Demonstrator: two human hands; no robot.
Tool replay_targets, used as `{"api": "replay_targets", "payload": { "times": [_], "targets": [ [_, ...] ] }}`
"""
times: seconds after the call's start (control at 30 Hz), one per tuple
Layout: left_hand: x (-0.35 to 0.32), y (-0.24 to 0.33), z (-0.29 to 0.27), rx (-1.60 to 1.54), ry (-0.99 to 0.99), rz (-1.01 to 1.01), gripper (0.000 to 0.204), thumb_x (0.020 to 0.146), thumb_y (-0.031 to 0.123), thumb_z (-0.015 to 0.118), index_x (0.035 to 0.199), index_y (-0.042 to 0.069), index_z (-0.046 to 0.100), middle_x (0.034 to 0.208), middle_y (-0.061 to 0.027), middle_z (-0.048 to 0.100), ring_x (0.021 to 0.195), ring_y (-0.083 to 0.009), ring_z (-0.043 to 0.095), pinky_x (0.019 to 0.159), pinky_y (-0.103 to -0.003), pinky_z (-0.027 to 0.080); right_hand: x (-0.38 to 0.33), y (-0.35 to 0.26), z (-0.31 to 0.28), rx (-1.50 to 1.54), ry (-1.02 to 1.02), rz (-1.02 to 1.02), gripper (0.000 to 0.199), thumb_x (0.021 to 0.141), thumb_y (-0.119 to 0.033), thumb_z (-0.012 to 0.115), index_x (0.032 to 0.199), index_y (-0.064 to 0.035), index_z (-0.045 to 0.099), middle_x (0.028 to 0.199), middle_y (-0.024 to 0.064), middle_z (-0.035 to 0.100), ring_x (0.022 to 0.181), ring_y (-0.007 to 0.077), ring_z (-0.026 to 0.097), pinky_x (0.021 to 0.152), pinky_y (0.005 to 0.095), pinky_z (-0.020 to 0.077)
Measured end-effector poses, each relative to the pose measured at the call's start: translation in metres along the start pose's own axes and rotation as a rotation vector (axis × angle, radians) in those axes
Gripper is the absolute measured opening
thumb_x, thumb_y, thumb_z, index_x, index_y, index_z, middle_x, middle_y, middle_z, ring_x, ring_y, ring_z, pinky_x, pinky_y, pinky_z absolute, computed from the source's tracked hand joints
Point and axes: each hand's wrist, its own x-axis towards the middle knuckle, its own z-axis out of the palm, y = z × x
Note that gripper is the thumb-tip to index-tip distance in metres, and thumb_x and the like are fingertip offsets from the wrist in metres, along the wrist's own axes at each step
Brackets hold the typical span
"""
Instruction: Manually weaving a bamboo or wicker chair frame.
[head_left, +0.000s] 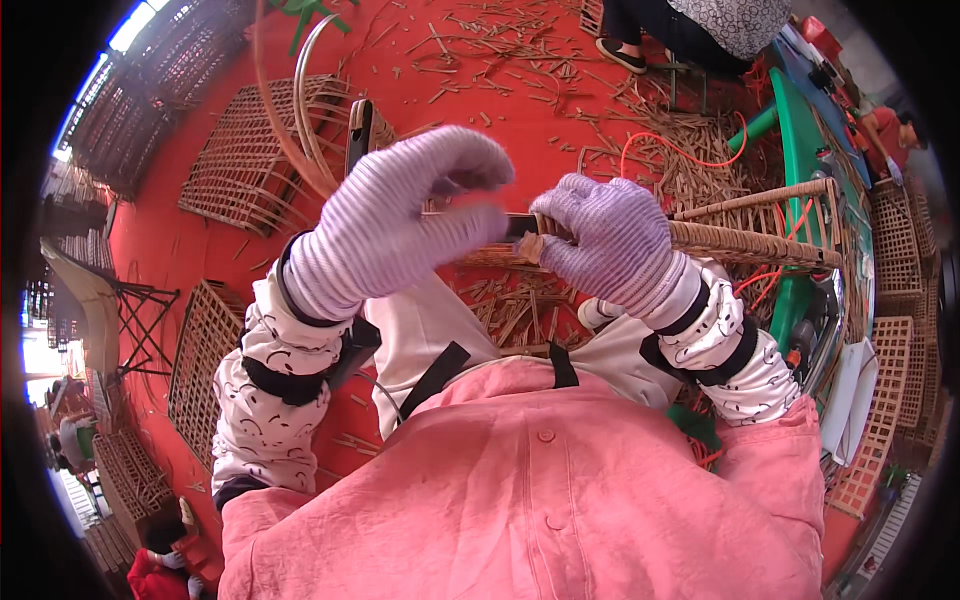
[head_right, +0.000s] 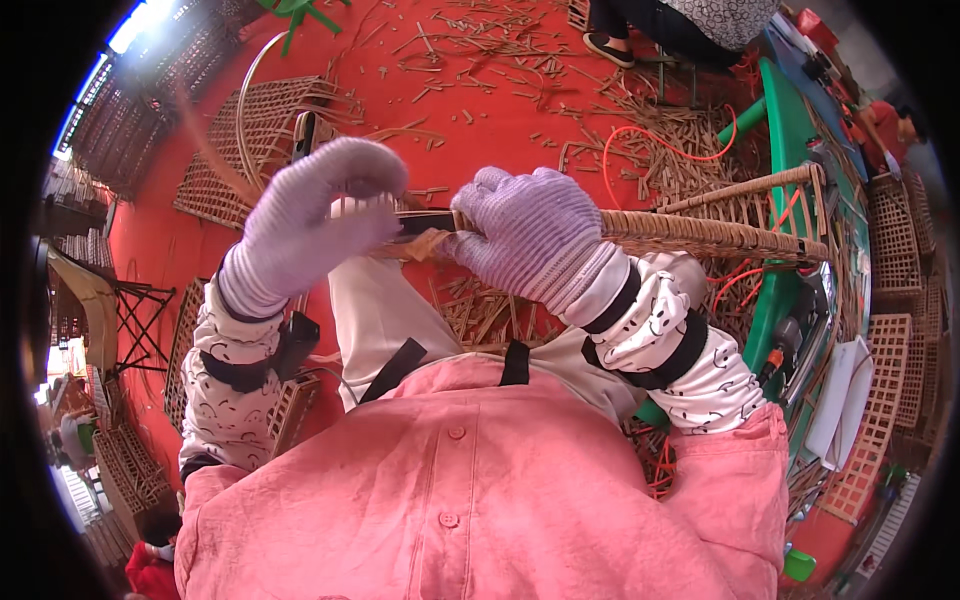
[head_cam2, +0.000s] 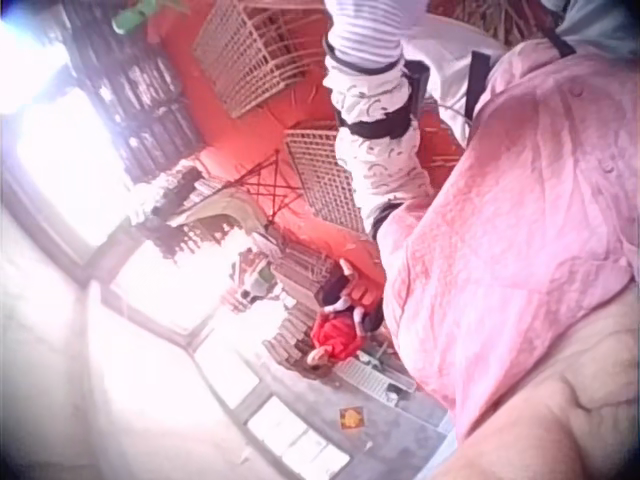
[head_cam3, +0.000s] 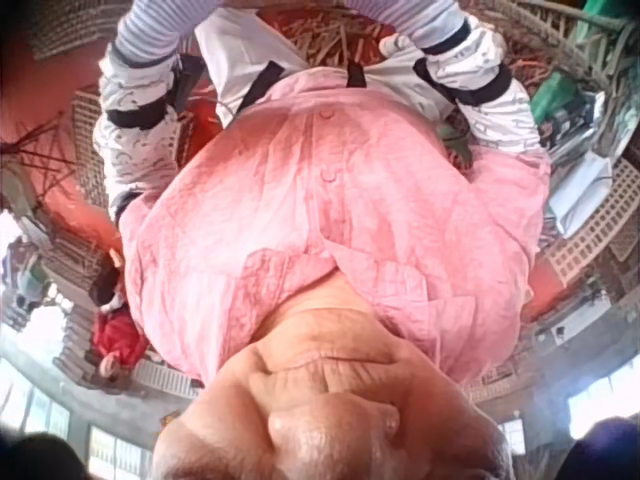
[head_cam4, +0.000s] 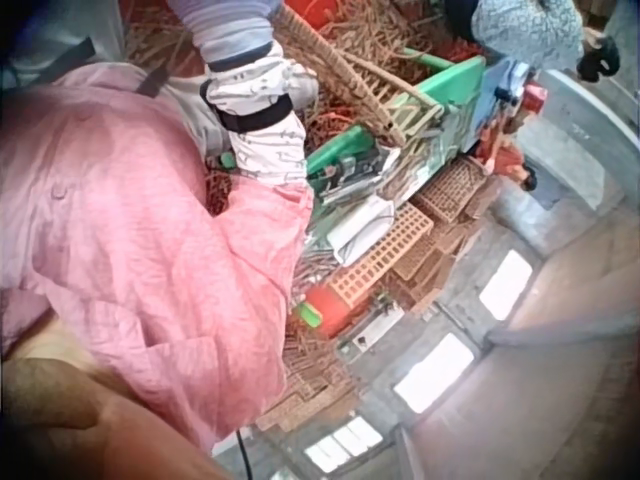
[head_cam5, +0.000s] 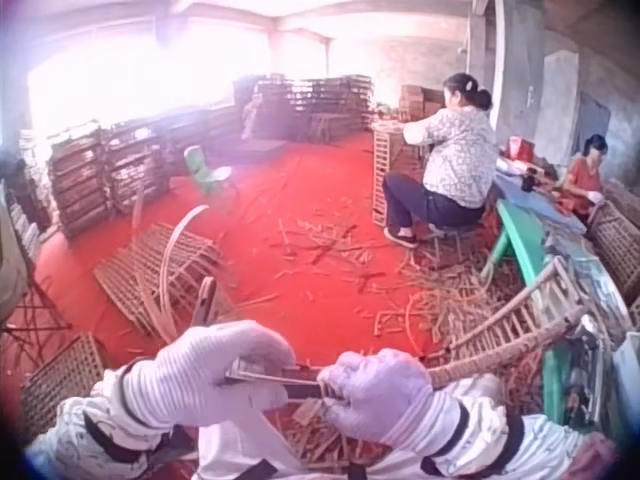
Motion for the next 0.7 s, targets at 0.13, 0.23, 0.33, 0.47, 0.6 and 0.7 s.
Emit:
{"api": "replay_targets", "payload": {
  "times": [0.13,0.23,0.33,0.47,0.6,0.7],
  "targets": [
    [0.007,-0.014,0.015,0.319,-0.191,0.203,0.031,0.066,0.008,0.073,0.094,0.002,0.061,0.093,-0.0115,0.061,0.083,-0.0222,0.061,0.074,-0.029,0.049,0.001,0.001,0.001,0.008,0.015,-0.022,0.034,0.076,-0.045,0.06,0.079,-0.0107,0.061,0.074,0.0086,0.058,0.063,0.0274,0.06,0.059,0.0392,0.0479],
    [0.017,-0.024,0.024,0.2,-0.153,0.041,0.023,0.068,0.005,0.072,0.089,0.0,0.063,0.083,-0.0092,0.062,0.079,-0.0183,0.062,0.072,-0.028,0.05,0.003,-0.003,0.001,-0.002,0.013,0.023,0.037,0.076,-0.048,0.06,0.079,-0.0107,0.061,0.076,0.0092,0.059,0.065,0.0277,0.061,0.06,0.0396,0.0486],
    [0.022,-0.023,0.022,-0.205,-0.152,-0.384,0.014,0.072,0.005,0.071,0.083,0.0,0.064,0.075,-0.0063,0.061,0.072,-0.0131,0.061,0.068,-0.027,0.05,0.006,-0.004,0.0,0.043,0.014,0.055,0.039,0.074,-0.05,0.061,0.079,-0.0107,0.062,0.076,0.0096,0.06,0.067,0.0278,0.062,0.061,0.0394,0.049],
    [0.027,-0.029,0.024,-0.09,-0.095,-0.222,0.019,0.069,0.013,0.073,0.08,0.0,0.065,0.066,-0.0085,0.057,0.061,-0.0132,0.057,0.06,-0.027,0.047,0.007,-0.001,-0.003,0.033,0.01,0.081,0.041,0.072,-0.052,0.062,0.078,-0.0113,0.062,0.075,0.0097,0.061,0.068,0.0274,0.062,0.061,0.0392,0.0494],
    [0.039,-0.035,0.036,0.238,-0.054,0.23,0.015,0.073,0.013,0.068,0.079,0.0,0.064,0.067,-0.0081,0.059,0.062,-0.012,0.056,0.058,-0.028,0.045,-0.002,0.007,-0.006,0.014,0.045,0.139,0.046,0.069,-0.056,0.062,0.076,-0.0108,0.063,0.074,0.01,0.061,0.067,0.0278,0.062,0.058,0.0396,0.0497],
    [0.04,-0.023,0.025,0.05,-0.164,-0.126,0.012,0.075,0.011,0.064,0.079,-0.001,0.063,0.067,-0.0066,0.059,0.063,-0.0111,0.056,0.059,-0.027,0.045,0.005,0.004,-0.004,0.018,0.026,0.127,0.039,0.068,-0.05,0.064,0.074,-0.0112,0.061,0.072,0.0098,0.058,0.064,0.0291,0.061,0.057,0.0407,0.0479]
  ]
}}
